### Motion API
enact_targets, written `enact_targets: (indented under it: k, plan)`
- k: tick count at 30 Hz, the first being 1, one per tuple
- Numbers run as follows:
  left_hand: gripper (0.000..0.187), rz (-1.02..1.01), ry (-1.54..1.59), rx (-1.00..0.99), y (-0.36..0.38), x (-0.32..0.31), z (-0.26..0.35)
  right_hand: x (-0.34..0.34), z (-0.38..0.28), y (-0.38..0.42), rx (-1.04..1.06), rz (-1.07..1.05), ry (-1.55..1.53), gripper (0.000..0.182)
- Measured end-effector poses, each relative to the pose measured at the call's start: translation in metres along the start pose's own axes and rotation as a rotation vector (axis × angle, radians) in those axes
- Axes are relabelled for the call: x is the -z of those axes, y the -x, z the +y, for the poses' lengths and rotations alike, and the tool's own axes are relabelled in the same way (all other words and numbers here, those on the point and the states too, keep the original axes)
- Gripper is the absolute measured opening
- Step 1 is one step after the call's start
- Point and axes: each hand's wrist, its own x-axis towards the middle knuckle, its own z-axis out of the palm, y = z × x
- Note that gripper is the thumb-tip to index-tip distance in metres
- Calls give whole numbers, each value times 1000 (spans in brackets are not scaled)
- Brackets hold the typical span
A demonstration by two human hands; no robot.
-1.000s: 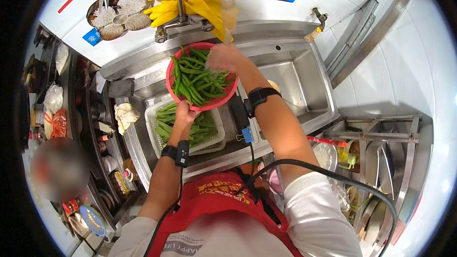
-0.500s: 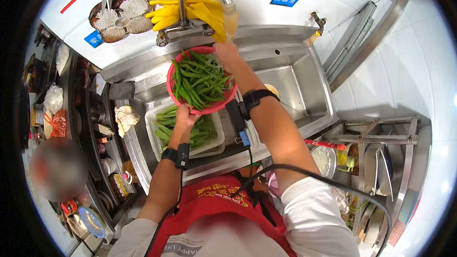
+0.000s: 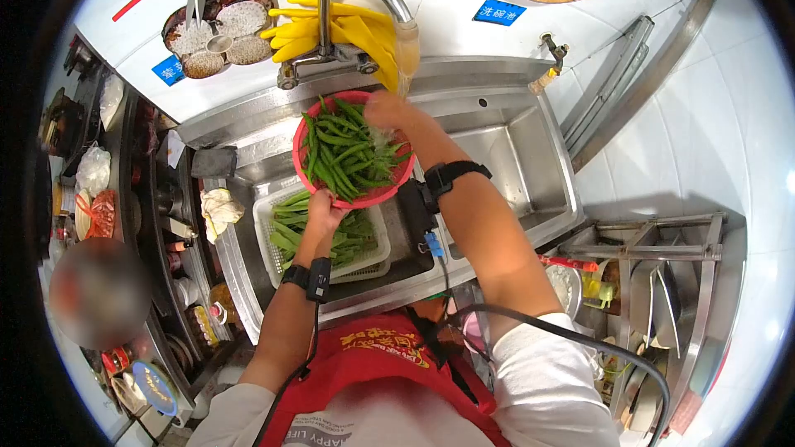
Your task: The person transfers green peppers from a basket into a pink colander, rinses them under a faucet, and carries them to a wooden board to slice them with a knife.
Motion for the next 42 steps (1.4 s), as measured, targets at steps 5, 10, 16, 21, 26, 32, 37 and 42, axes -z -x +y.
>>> enact_targets:
  k: [5, 10, 16, 21, 26, 32, 37, 42]
  plan:
    - [42, 18, 3, 16, -5, 5, -1, -19, 28, -14, -56, 633, -154, 30]
    - [41, -20, 39, 37, -12, 12, -5, -5, 5, 7, -61, 186, -832, 22]
    - [36, 109, -12, -4, -9, 6, -4, 7, -17, 17, -305, 49, -1464, 30]
    - [28, 3, 1, 18, -12, 23, -13, 1, -3, 12, -118, 244, -1894, 28]
    - [37, -24, -9, -24, -9, 18, -11, -4, -11, 15, -335, 405, -1540, 22]
    - [31, 12, 9, 5, 4, -3, 0, -3, -8, 4, -175, 518, -1696, 12]
    - [23, 31, -16, -23, 6, -4, 1, 10, -29, 35, -466, -249, -969, 17]
    - [46, 23, 17, 28, -7, 4, -3, 0, -11, -1, -227, 292, -672, 21]
